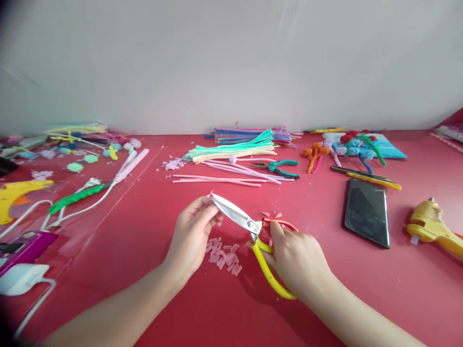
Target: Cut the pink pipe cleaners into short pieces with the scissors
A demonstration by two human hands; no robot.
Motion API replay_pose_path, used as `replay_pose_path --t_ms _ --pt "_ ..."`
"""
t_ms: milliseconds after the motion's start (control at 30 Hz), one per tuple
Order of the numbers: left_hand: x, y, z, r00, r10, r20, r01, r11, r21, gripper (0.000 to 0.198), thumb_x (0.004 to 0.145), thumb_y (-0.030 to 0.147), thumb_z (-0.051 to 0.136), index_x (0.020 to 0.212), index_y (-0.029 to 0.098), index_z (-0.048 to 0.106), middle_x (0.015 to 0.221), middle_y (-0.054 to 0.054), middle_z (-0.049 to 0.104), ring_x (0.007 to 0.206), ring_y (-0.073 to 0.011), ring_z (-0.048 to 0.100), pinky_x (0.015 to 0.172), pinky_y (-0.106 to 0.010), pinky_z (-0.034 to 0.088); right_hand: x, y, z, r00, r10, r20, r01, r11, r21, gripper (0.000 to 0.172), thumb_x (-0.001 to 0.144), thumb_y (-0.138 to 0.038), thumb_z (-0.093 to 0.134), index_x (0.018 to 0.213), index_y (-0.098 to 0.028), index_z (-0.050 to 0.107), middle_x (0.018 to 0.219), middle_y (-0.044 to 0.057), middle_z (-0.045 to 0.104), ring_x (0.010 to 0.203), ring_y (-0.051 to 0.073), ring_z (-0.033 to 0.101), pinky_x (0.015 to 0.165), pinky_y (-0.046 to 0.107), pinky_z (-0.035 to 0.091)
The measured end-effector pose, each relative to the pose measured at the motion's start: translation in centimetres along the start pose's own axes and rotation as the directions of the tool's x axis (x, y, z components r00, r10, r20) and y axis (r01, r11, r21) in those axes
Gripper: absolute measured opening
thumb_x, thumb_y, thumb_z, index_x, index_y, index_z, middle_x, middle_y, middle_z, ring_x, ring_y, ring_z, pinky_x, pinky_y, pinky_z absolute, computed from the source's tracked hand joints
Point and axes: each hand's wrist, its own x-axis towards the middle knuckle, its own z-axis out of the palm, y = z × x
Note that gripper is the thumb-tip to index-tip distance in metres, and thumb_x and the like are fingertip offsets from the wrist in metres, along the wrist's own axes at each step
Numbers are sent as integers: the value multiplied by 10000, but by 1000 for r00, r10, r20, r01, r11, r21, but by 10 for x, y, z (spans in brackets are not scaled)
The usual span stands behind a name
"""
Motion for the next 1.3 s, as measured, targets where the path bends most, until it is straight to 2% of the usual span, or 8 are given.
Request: replay_pose_path --t_ms 733,867,1067,1133,1200,1300 --pt "1 -3 -3 1000 30 0 -30 998 49 88 694 242 543 715 158 530 642 6 500 603 -93 488 602 -220 403 -1 3 2 1000 -22 -8 22 1000 -1 272 766 -432 369 688 -181 440 430 -12 499 344 119 443 401 223 125" --pt "1 -4 -2 1000 17 24 -18 998 54 109 708 261 541 736 157 526 647 7 488 602 -89 482 591 -215 399 4 6 -2 996 73 46 -73 997 6 312 760 -484 355 685 -195 442 415 -16 490 341 130 446 397 221 137" --pt "-1 -6 3 996 -47 82 48 999 -1 141 705 277 548 758 147 561 708 -17 532 591 -84 487 574 -219 403 12 8 -11 975 180 134 -194 975 107 320 730 -515 378 769 -207 457 531 -3 550 424 146 487 411 218 202" --pt "-2 -6 4 988 -79 133 81 997 -4 137 710 277 544 746 146 567 714 -20 538 599 -84 494 582 -218 409 12 6 -13 961 204 187 -243 945 217 321 737 -522 368 708 -212 445 522 -12 531 427 135 464 417 219 225" --pt "-4 -7 6 967 -130 218 125 992 34 144 725 286 528 738 147 564 679 -17 528 588 -83 493 556 -204 407 12 2 -14 950 191 247 -280 872 402 311 748 -505 368 677 -210 438 524 -23 508 451 118 446 427 214 257" --pt "-10 -8 8 886 -273 375 238 961 138 190 753 341 483 770 161 541 614 5 493 455 -65 443 428 -193 374 11 -4 -20 945 142 294 -314 644 697 256 754 -446 400 744 -201 472 568 -35 490 501 97 429 458 200 310"
